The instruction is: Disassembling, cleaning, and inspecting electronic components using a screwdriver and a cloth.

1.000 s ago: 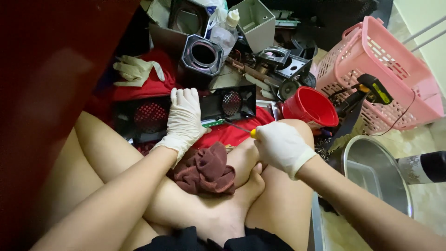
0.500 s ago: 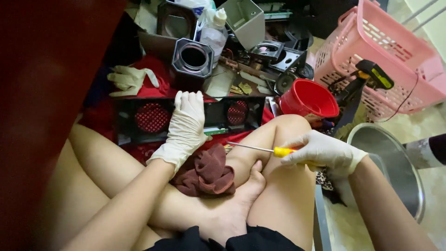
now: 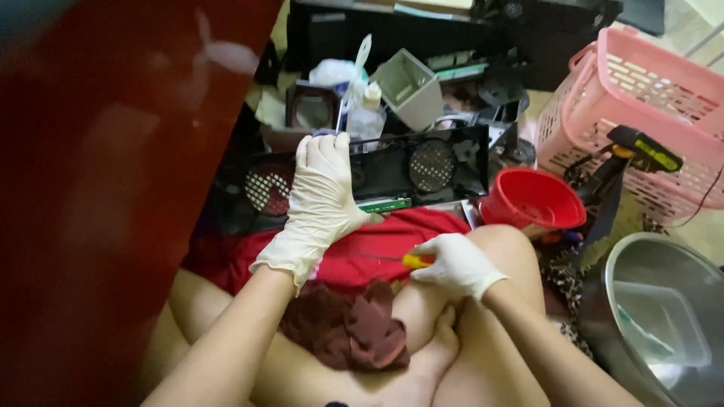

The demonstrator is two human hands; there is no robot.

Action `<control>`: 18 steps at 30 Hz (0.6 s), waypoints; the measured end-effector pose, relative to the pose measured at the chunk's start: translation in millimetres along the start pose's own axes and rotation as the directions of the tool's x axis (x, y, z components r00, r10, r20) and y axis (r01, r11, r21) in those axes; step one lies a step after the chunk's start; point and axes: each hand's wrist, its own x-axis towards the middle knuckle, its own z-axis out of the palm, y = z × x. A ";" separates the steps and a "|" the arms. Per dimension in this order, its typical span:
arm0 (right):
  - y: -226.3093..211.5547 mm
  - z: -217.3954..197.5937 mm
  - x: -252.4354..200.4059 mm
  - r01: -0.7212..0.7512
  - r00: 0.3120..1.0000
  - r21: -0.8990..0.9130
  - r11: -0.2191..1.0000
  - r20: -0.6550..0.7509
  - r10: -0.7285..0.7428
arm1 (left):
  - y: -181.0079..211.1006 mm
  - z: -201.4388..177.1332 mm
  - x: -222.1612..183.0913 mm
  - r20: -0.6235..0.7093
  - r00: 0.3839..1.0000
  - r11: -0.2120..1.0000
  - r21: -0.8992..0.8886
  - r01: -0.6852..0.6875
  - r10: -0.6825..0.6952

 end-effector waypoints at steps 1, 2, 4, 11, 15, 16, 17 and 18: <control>-0.2 -0.2 9.1 0.084 0.996 0.016 0.996 0.022 -0.084 | 2.5 -4.3 9.5 -0.029 1.000 1.000 -0.003 0.006 -0.006; -2.9 -0.1 15.4 0.085 0.996 0.019 0.996 0.010 -0.086 | 4.3 -4.5 18.3 -0.038 0.999 1.000 0.000 -0.003 0.003; -7.7 -0.2 29.0 0.177 0.983 -0.014 0.984 -0.047 -0.177 | 8.8 -4.2 36.5 -0.023 1.000 1.000 -0.021 -0.009 0.009; -15.0 4.0 61.0 0.073 0.996 0.109 0.991 0.034 -0.078 | 26.5 2.3 76.0 0.055 0.998 0.998 -0.059 0.006 -0.003; -31.6 -59.8 24.5 0.069 0.997 0.988 0.134 -0.065 -0.036 | 43.0 11.1 83.5 0.136 0.991 0.993 -0.114 0.023 -0.007; -31.3 -73.5 16.5 0.077 0.997 0.963 -0.259 -0.081 -0.007 | 50.3 13.7 83.2 0.167 0.986 0.990 -0.136 0.030 -0.007; -29.8 -78.2 19.4 0.080 0.997 0.962 -0.262 -0.081 0.005 | 59.1 16.0 81.1 0.170 0.985 0.989 -0.146 0.024 0.002; -28.2 -82.5 21.9 0.122 0.986 0.936 -0.331 -0.078 0.145 | 68.0 18.0 78.4 0.203 0.979 0.985 -0.171 0.034 0.002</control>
